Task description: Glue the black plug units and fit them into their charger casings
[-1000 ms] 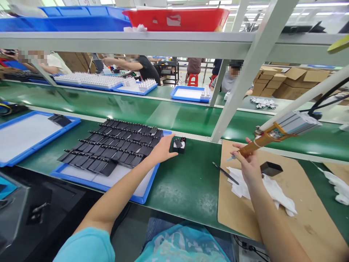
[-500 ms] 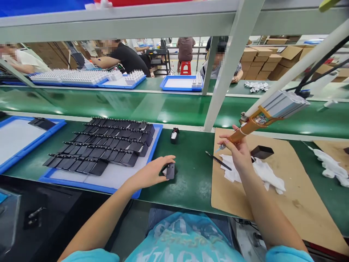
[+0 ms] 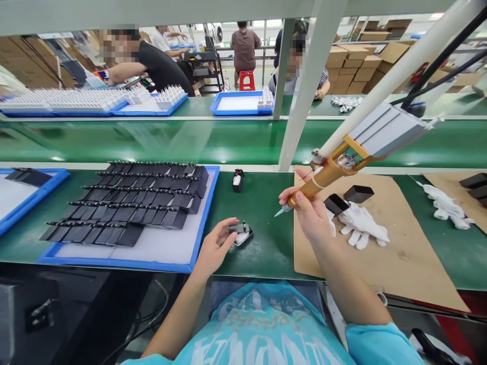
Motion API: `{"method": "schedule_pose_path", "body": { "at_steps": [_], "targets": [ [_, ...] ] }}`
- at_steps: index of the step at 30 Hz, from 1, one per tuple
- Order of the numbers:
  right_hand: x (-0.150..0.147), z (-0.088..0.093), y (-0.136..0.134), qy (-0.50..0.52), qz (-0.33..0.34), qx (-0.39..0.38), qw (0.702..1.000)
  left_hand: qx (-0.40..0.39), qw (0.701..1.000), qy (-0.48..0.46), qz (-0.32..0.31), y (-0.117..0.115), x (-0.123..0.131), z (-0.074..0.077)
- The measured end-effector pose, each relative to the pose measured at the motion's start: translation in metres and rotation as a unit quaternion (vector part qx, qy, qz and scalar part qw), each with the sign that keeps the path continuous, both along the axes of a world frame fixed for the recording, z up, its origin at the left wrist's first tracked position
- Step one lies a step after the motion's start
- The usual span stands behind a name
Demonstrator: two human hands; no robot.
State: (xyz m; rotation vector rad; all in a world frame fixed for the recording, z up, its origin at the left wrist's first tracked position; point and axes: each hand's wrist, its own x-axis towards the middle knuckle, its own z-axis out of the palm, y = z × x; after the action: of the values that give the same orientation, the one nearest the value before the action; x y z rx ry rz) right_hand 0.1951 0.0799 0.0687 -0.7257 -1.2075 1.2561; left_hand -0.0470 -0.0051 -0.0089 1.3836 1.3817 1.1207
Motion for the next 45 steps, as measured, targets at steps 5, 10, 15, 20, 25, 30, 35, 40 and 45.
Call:
{"method": "schedule_pose_path", "body": {
  "at_steps": [5, 10, 15, 20, 25, 30, 35, 40, 45],
  "targets": [
    [-0.030, 0.004, -0.016, 0.089, 0.017, 0.035, 0.995, 0.050, 0.994, 0.091, 0.019, -0.004, 0.006, -0.010],
    [-0.052, 0.008, -0.023, 0.150, 0.015, 0.040, 0.988, 0.103, 0.957, 0.271, 0.022, -0.006, 0.012, -0.018],
    [-0.064, 0.011, -0.025, 0.189, 0.013, 0.038, 0.981, 0.078, 0.961, 0.261, 0.046, -0.005, 0.025, -0.012],
    [-0.067, 0.010, -0.027, 0.203, 0.007, 0.047, 0.978, 0.100, 0.969, 0.220, 0.054, -0.008, 0.032, 0.002],
    [-0.065, 0.011, -0.027, 0.194, 0.004, 0.047, 0.980, 0.148, 0.960, 0.230, 0.053, -0.010, 0.031, 0.008],
    [-0.065, 0.010, -0.026, 0.176, -0.005, 0.045, 0.983, 0.167, 0.956, 0.236, 0.047, -0.011, 0.031, 0.010],
    [-0.066, 0.013, -0.028, 0.192, -0.006, 0.030, 0.981, 0.145, 0.961, 0.230, 0.051, -0.009, 0.032, 0.008],
    [-0.071, 0.016, -0.029, 0.184, -0.019, 0.025, 0.982, 0.105, 0.970, 0.213, 0.052, -0.005, 0.037, 0.005],
    [-0.078, 0.017, -0.031, 0.180, -0.008, 0.029, 0.983, 0.122, 0.973, 0.188, 0.050, 0.000, 0.049, 0.006]
  ]
}}
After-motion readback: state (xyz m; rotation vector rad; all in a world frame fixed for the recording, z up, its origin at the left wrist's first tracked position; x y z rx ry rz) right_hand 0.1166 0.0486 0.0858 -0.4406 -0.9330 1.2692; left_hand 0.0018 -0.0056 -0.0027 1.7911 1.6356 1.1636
